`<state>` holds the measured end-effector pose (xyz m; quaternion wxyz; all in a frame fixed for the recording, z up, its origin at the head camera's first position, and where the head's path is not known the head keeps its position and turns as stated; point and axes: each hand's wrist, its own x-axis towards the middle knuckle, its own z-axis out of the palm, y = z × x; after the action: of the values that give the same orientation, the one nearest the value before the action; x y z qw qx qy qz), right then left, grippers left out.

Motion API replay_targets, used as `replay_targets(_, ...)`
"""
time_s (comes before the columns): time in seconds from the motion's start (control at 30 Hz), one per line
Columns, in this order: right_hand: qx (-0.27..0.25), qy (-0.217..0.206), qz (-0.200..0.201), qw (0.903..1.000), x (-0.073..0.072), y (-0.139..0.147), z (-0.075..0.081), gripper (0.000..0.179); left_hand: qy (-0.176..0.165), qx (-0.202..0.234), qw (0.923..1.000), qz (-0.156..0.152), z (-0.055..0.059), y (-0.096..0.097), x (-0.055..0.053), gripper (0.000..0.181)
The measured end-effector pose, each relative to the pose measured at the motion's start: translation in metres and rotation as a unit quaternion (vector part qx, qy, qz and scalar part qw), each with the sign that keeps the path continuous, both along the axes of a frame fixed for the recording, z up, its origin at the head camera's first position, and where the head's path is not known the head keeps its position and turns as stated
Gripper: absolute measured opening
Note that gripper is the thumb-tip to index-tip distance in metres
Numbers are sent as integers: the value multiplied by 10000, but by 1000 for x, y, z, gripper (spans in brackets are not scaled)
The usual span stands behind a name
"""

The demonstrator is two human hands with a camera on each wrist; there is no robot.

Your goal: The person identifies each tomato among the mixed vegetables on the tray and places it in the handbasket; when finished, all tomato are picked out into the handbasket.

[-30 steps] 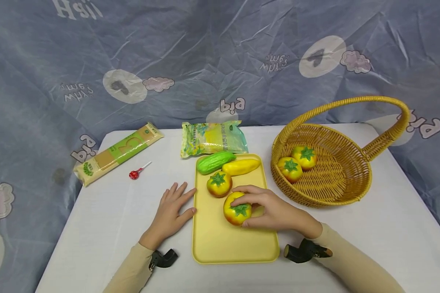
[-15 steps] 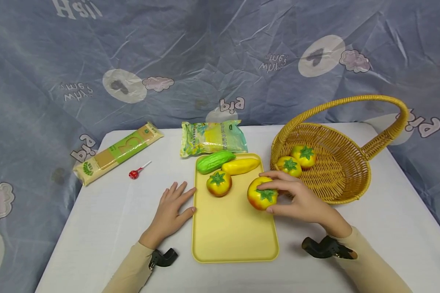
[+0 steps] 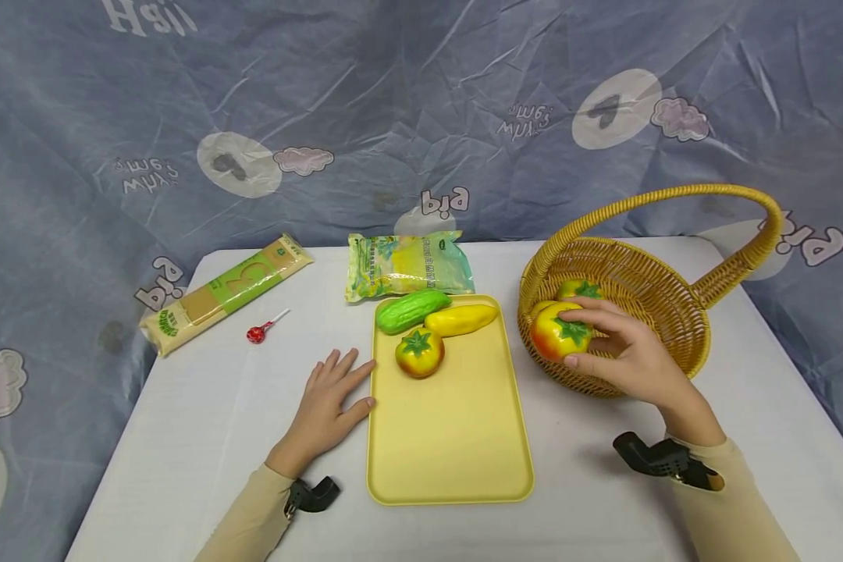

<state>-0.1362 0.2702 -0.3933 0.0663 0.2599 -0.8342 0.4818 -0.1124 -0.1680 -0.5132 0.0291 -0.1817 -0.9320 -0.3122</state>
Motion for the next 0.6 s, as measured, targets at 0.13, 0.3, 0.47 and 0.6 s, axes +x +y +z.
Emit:
replay_targets(0.13,-104,127,-166,9997,-3,12,1,57,0,24,10000,-13,0,0,0,56)
replay_targets(0.3,-137,184,-443,9988,-6,27,-1,58,-28,12,10000,4,-2,1,0,56)
replay_targets(0.47,-61,62,-742,9972,-10,41,-5,55,-27,5,10000,16,-2,1,0,56)
replay_targets(0.6,68,-139,-968,9952,-13,49,-6,53,-17,-9,10000,16,-1,0,0,56)
